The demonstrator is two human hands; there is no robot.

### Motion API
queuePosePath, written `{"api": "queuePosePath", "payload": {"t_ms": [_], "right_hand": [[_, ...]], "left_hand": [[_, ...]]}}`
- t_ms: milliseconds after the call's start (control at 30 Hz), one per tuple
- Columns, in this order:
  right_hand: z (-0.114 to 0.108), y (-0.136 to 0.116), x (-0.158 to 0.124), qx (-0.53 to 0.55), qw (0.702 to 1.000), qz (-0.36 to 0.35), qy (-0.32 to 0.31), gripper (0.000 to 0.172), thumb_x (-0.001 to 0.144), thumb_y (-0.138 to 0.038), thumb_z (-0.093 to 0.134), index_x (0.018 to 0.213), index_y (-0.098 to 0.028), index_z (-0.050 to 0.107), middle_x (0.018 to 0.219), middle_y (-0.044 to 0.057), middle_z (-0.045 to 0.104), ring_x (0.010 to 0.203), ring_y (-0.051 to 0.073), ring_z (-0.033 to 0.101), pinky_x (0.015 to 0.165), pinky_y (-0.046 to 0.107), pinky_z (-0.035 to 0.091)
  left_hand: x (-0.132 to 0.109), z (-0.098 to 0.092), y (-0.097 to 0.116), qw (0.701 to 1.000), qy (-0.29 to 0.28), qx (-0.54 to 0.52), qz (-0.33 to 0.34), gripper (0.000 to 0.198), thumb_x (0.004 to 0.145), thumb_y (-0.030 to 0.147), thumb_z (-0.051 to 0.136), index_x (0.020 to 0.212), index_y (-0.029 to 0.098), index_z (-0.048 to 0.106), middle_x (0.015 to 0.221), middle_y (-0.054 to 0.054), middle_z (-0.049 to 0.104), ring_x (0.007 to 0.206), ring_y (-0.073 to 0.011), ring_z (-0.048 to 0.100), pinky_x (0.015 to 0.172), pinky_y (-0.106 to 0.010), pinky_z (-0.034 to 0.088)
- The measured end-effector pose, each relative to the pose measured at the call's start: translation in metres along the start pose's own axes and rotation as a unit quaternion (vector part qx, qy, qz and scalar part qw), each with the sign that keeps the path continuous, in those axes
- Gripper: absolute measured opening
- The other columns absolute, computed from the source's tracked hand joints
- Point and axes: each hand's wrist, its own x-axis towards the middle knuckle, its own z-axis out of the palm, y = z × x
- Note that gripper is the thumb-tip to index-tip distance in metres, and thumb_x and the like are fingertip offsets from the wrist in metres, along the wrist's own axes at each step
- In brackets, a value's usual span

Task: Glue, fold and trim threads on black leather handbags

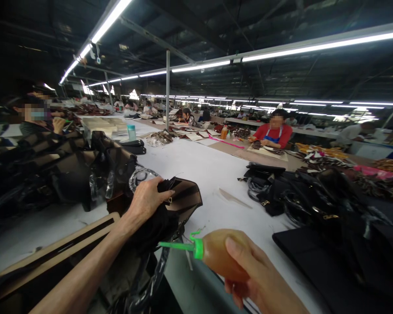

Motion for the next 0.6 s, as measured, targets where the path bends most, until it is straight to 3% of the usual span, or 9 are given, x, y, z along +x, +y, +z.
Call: {"api": "queuePosePath", "payload": {"t_ms": [100, 233, 367, 467, 533, 600], "right_hand": [[-0.006, 0.001, 0.004, 0.173, 0.981, 0.081, -0.028, 0.025, 0.079, -0.040, 0.058, 0.087, -0.017, 0.062, 0.066, 0.006, 0.063, 0.047, 0.010, 0.054, 0.041, 0.016, 0.043], [-0.007, -0.035, 0.006, 0.234, 0.965, 0.034, -0.109, 0.018, 0.086, -0.025, 0.048, 0.091, -0.015, 0.062, 0.068, 0.010, 0.063, 0.041, 0.007, 0.051, 0.035, 0.011, 0.037], [-0.007, -0.107, 0.013, 0.240, 0.956, -0.065, -0.156, 0.036, 0.091, -0.025, 0.030, 0.084, -0.008, 0.061, 0.066, 0.006, 0.059, 0.036, -0.001, 0.045, 0.033, 0.004, 0.027], [-0.022, -0.155, 0.027, 0.280, 0.938, -0.142, -0.147, 0.052, 0.087, -0.028, 0.011, 0.086, -0.004, 0.058, 0.077, -0.003, 0.055, 0.039, -0.009, 0.041, 0.039, 0.001, 0.020], [-0.038, -0.171, 0.035, 0.300, 0.933, -0.164, -0.115, 0.072, 0.075, -0.024, -0.011, 0.089, 0.001, 0.056, 0.080, -0.005, 0.052, 0.039, -0.012, 0.037, 0.040, 0.003, 0.017], [-0.052, -0.168, 0.038, 0.293, 0.937, -0.173, -0.079, 0.074, 0.074, -0.025, -0.012, 0.089, 0.001, 0.055, 0.081, -0.005, 0.053, 0.040, -0.012, 0.037, 0.040, 0.004, 0.017]], "left_hand": [[0.000, -0.003, 0.000, 1.000, -0.003, -0.010, -0.010, 0.024, 0.069, 0.040, 0.062, 0.082, 0.019, 0.061, 0.070, -0.005, 0.064, 0.072, -0.0220, 0.059, 0.057, -0.027, 0.035], [-0.003, -0.005, 0.001, 1.000, 0.005, -0.016, -0.025, 0.021, 0.069, 0.038, 0.062, 0.076, 0.018, 0.060, 0.069, -0.004, 0.063, 0.071, -0.0209, 0.059, 0.056, -0.026, 0.034], [-0.010, -0.004, 0.000, 0.999, 0.028, -0.013, -0.025, 0.022, 0.070, 0.039, 0.061, 0.071, 0.017, 0.059, 0.074, -0.006, 0.063, 0.073, -0.0205, 0.059, 0.058, -0.026, 0.035], [-0.015, -0.003, -0.002, 0.999, 0.033, -0.009, -0.031, 0.025, 0.070, 0.041, 0.060, 0.067, 0.016, 0.059, 0.072, -0.006, 0.062, 0.070, -0.0196, 0.058, 0.059, -0.026, 0.035], [-0.016, -0.003, -0.003, 0.999, 0.037, -0.012, -0.030, 0.026, 0.070, 0.041, 0.059, 0.066, 0.015, 0.058, 0.073, -0.006, 0.061, 0.070, -0.0191, 0.058, 0.060, -0.026, 0.036], [-0.017, -0.003, -0.005, 0.999, 0.036, -0.017, -0.024, 0.027, 0.071, 0.041, 0.058, 0.063, 0.015, 0.058, 0.075, -0.005, 0.061, 0.069, -0.0182, 0.057, 0.061, -0.027, 0.037]]}}
